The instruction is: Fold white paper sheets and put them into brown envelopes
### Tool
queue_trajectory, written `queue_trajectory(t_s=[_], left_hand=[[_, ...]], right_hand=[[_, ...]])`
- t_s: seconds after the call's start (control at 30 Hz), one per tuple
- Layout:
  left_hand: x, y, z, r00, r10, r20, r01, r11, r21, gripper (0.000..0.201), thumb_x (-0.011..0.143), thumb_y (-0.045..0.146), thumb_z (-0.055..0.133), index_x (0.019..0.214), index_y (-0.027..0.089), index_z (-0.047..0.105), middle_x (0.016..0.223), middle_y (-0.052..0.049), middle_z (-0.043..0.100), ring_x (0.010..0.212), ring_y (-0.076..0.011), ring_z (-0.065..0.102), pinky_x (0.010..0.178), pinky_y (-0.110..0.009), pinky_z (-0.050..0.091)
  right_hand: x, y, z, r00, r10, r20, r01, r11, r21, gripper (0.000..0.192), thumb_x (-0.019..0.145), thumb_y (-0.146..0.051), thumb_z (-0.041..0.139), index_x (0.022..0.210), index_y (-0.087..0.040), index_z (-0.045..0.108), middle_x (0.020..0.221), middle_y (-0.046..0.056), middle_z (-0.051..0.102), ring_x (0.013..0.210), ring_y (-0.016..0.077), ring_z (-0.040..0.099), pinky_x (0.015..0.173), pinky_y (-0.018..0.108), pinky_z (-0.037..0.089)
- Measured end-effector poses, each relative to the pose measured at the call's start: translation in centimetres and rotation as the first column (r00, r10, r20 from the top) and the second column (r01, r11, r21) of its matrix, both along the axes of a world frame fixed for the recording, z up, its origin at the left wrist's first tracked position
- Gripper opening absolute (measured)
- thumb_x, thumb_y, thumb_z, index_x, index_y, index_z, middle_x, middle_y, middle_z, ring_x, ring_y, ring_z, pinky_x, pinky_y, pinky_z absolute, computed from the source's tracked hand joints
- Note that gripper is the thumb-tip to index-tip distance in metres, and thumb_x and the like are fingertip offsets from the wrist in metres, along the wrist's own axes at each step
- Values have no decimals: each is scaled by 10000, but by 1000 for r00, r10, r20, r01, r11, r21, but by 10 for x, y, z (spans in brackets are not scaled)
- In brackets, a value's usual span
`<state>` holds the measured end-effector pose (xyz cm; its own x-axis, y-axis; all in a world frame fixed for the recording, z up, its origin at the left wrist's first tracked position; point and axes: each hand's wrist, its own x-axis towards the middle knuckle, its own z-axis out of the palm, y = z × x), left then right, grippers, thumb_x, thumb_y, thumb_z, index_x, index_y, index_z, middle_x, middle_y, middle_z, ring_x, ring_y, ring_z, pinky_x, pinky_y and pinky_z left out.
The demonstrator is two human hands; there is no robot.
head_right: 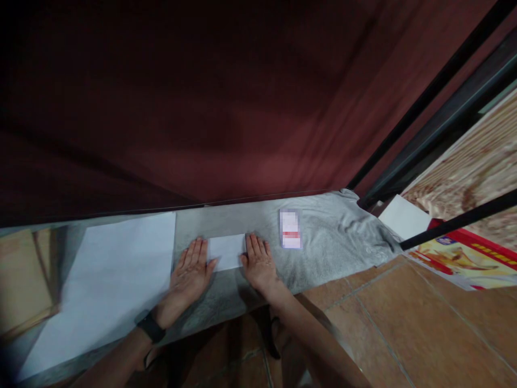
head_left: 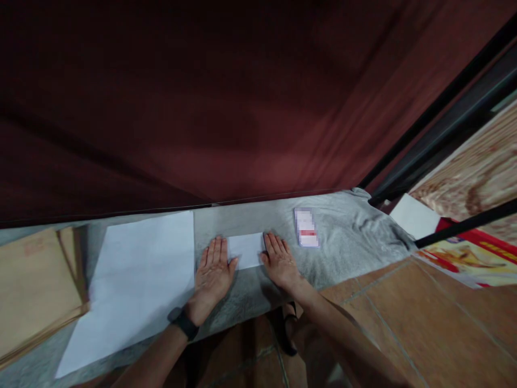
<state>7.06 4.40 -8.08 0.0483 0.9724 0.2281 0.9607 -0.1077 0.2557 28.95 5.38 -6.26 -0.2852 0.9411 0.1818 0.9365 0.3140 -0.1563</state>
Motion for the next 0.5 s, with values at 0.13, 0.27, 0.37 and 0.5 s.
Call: queue_trajectory(t_s=[0.13,0.27,0.37,0.5], left_hand=[[0,-1,4,1000,-5,10,5,1000,12,678,991,428,385,1543,34,399,1625,-225,376,1548,-330,294,1254,-536,257],[-5,4,11,998,-11,56,12,1000,-11,614,986,374,388,1502,49,462,1594,-221,437,1517,-337,361,1236,-536,299],[-13,11,17,987,-29,160,38,998,-58,568,975,323,378,1448,41,520,1542,-219,510,1462,-320,452,1214,-494,356],[-20,17,26,927,23,374,12,996,-89,516,936,317,445,1394,121,578,1458,-175,602,1374,-290,549,1166,-478,431]], right_hand=[[-10,-7,1,983,182,-17,-182,983,15,640,1044,-434,480,1576,-91,386,1664,151,318,1527,288,333,1252,477,273],[-19,-12,-3,972,233,5,-233,972,4,665,1043,-466,483,1557,-52,405,1644,201,337,1522,294,345,1254,466,277],[-23,-12,-3,977,210,33,-210,978,-14,660,1032,-451,513,1540,-38,428,1630,224,347,1516,314,356,1249,483,286],[-31,-10,4,978,194,77,-192,981,-42,657,1004,-389,550,1518,4,441,1605,272,358,1503,349,373,1229,505,318]])
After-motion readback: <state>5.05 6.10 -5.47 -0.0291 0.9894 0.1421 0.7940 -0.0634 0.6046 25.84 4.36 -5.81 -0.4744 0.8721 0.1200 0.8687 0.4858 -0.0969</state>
